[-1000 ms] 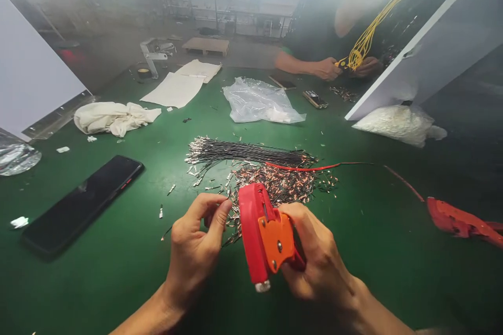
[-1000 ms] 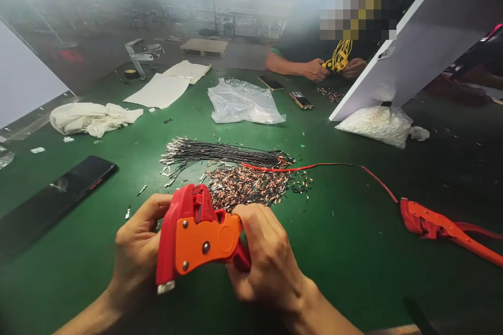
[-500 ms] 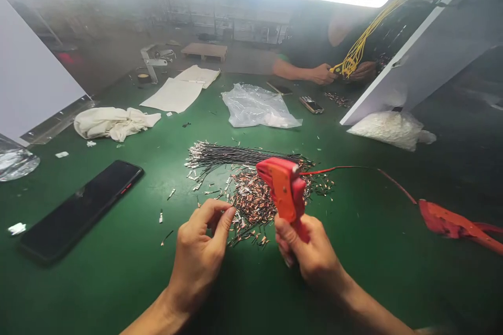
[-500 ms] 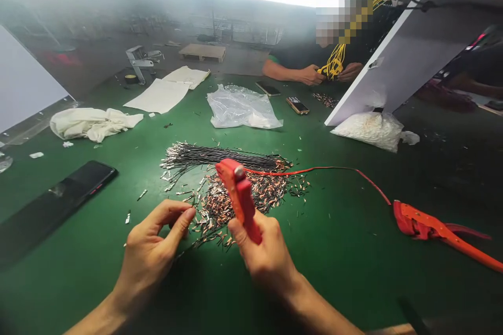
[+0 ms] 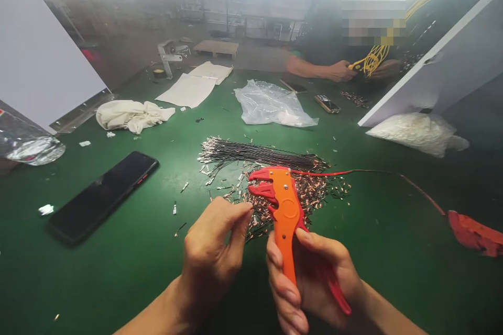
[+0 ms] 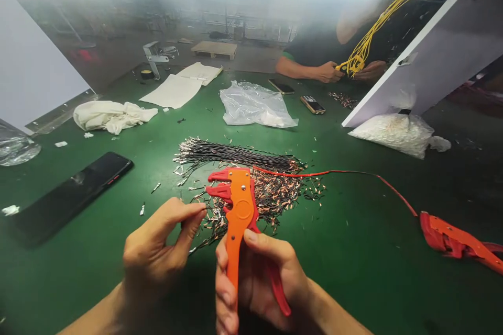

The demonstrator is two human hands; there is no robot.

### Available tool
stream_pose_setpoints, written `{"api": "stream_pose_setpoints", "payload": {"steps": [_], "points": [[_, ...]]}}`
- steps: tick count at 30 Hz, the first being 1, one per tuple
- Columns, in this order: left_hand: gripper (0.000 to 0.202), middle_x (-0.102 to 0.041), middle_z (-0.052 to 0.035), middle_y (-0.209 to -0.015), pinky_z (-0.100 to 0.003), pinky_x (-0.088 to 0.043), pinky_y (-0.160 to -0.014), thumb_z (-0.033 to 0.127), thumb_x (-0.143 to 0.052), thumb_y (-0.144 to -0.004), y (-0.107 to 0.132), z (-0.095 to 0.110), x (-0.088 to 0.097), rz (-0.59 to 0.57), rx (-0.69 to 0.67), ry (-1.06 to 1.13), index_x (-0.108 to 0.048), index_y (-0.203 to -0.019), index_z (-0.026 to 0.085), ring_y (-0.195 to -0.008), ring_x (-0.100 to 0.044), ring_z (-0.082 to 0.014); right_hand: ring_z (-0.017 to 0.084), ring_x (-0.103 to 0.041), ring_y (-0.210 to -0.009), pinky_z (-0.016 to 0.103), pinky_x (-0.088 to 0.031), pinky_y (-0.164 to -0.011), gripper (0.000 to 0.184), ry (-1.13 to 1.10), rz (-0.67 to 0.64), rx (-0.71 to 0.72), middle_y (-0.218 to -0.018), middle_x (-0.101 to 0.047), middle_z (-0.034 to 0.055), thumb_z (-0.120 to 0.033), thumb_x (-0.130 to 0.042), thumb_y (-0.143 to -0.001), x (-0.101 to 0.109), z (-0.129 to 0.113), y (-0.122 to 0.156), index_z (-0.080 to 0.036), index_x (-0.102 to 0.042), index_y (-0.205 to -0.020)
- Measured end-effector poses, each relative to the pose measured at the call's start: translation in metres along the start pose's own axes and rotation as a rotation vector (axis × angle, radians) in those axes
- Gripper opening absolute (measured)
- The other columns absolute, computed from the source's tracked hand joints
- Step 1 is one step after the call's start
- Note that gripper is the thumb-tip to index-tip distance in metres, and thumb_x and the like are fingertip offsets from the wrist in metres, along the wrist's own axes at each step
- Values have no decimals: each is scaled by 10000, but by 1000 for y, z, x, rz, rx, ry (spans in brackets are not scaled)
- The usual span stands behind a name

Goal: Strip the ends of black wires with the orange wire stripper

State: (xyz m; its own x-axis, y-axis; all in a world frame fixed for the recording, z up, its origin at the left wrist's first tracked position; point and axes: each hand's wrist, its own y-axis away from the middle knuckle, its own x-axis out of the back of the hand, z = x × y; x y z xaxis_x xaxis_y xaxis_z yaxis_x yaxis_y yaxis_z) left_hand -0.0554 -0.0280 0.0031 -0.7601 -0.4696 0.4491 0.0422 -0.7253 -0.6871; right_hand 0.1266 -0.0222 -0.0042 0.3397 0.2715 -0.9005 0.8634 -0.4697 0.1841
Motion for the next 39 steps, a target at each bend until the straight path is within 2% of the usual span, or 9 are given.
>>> {"api": "stream_pose_setpoints", "payload": {"steps": [4,9,13,17,20,25,33,37,39], "points": [[148,-619,19,-712,-195,-482,-604,48,-589,-857,4,1,-2,-23,4,32,-636,-919,173,-632,-562,-82,144,-601,-474,246,-441,-498,415,-31,-61,-44,-593,-607,10,-543,-434,-864,2,3,-2,-147,-561,-873],[122,-600,27,-680,-189,-467,-559,68,-574,-865,7,2,-7,-53,26,80,-627,-872,178,-588,-548,-78,158,-594,-468,274,-459,-522,430,35,-44,-34,-573,-624,19,-564,-442,-846,3,5,-3,-150,-558,-853],[137,-595,32,-705,-182,-467,-584,54,-577,-863,10,2,-9,-79,63,113,-617,-874,185,-609,-554,-74,154,-584,-466,286,-469,-546,443,46,-30,-19,-591,-641,45,-559,-439,-846,1,6,-3,-136,-569,-841],[163,-649,15,-785,-183,-493,-639,36,-558,-867,10,3,-9,-116,85,150,-610,-897,188,-684,-606,-84,135,-568,-468,248,-457,-539,447,49,-52,-17,-562,-618,32,-545,-433,-864,0,7,-3,-124,-583,-852],[191,-677,-2,-851,-189,-512,-682,21,-540,-870,11,3,-9,-120,69,178,-607,-928,190,-744,-635,-94,132,-567,-476,232,-447,-525,437,23,-90,-10,-542,-603,21,-524,-427,-871,1,6,-3,-120,-592,-868],[179,-676,-11,-817,-195,-516,-646,32,-553,-871,12,1,-9,-121,59,116,-621,-915,192,-712,-642,-103,129,-558,-479,232,-437,-523,431,-13,-115,-18,-550,-608,19,-524,-438,-864,1,4,-2,-124,-597,-876],[272,-701,-56,-979,-195,-550,-728,-36,-574,-832,7,0,-9,-116,-39,191,-607,-980,190,-888,-681,-129,127,-553,-491,232,-432,-553,440,-41,-113,-7,-553,-610,39,-503,-470,-863,3,8,0,-91,-624,-873],[269,-703,-69,-964,-202,-548,-719,-57,-583,-818,9,0,-10,-100,-61,186,-619,-959,169,-869,-678,-133,122,-508,-433,220,-418,-487,443,-108,-160,48,-505,-579,35,-472,-425,-907,7,12,-2,-81,-627,-856],[274,-701,-65,-954,-198,-542,-711,-64,-581,-819,9,-1,-10,-103,-61,184,-624,-968,162,-859,-671,-125,123,-511,-441,225,-422,-502,441,-113,-171,61,-521,-584,41,-464,-418,-912,7,13,-3,-78,-627,-871]]}}
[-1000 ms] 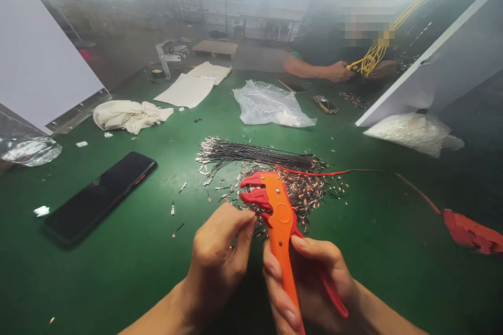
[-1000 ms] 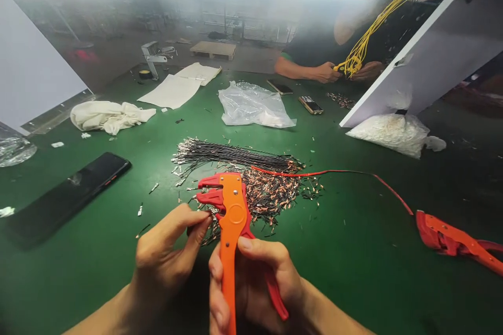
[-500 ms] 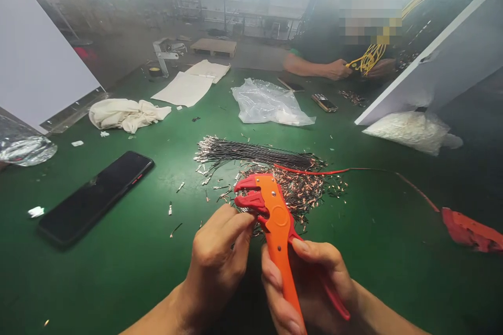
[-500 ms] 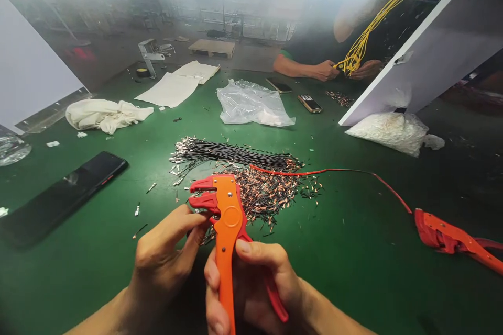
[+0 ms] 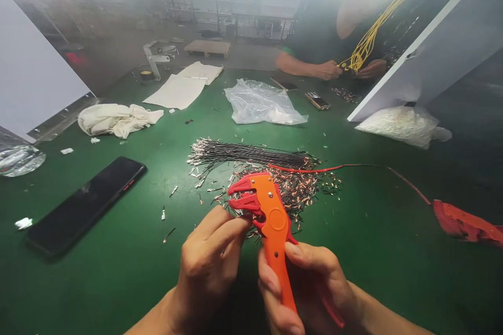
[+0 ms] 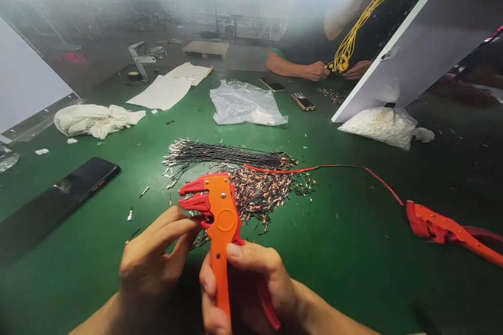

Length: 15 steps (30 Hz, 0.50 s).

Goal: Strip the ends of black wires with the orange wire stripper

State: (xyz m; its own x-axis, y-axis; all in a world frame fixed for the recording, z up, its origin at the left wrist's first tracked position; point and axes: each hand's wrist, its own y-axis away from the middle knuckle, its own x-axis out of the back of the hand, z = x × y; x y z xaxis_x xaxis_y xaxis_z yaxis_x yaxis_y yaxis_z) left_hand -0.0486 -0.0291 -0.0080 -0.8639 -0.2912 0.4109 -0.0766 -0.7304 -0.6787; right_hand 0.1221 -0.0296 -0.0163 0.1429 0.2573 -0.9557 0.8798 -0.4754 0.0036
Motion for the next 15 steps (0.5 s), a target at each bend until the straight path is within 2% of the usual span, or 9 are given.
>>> {"api": "stream_pose_setpoints", "payload": {"steps": [5,9,15], "points": [[299,-689,-77,-1044,-232,-539,-799,-75,-574,-818,-5,-3,5,-46,-50,-44,-633,-989,164,-976,-649,-146,128,-531,-502,242,-417,-582,428,-37,-26,-54,-568,-598,48,-482,-472,-845,-5,-2,-1,-85,-625,-886],[271,-692,-84,-987,-252,-539,-730,-67,-589,-814,-8,-2,8,-60,-58,-51,-630,-957,160,-903,-645,-155,130,-511,-497,241,-390,-570,402,-49,-35,-60,-550,-585,37,-460,-488,-805,-8,-3,-2,-91,-629,-877],[292,-678,-74,-873,-271,-522,-664,-76,-589,-806,-8,2,9,-51,-88,-43,-634,-978,156,-827,-617,-160,133,-498,-477,240,-355,-522,405,15,17,-12,-571,-605,70,-427,-492,-785,-6,3,0,-62,-647,-868]]}}
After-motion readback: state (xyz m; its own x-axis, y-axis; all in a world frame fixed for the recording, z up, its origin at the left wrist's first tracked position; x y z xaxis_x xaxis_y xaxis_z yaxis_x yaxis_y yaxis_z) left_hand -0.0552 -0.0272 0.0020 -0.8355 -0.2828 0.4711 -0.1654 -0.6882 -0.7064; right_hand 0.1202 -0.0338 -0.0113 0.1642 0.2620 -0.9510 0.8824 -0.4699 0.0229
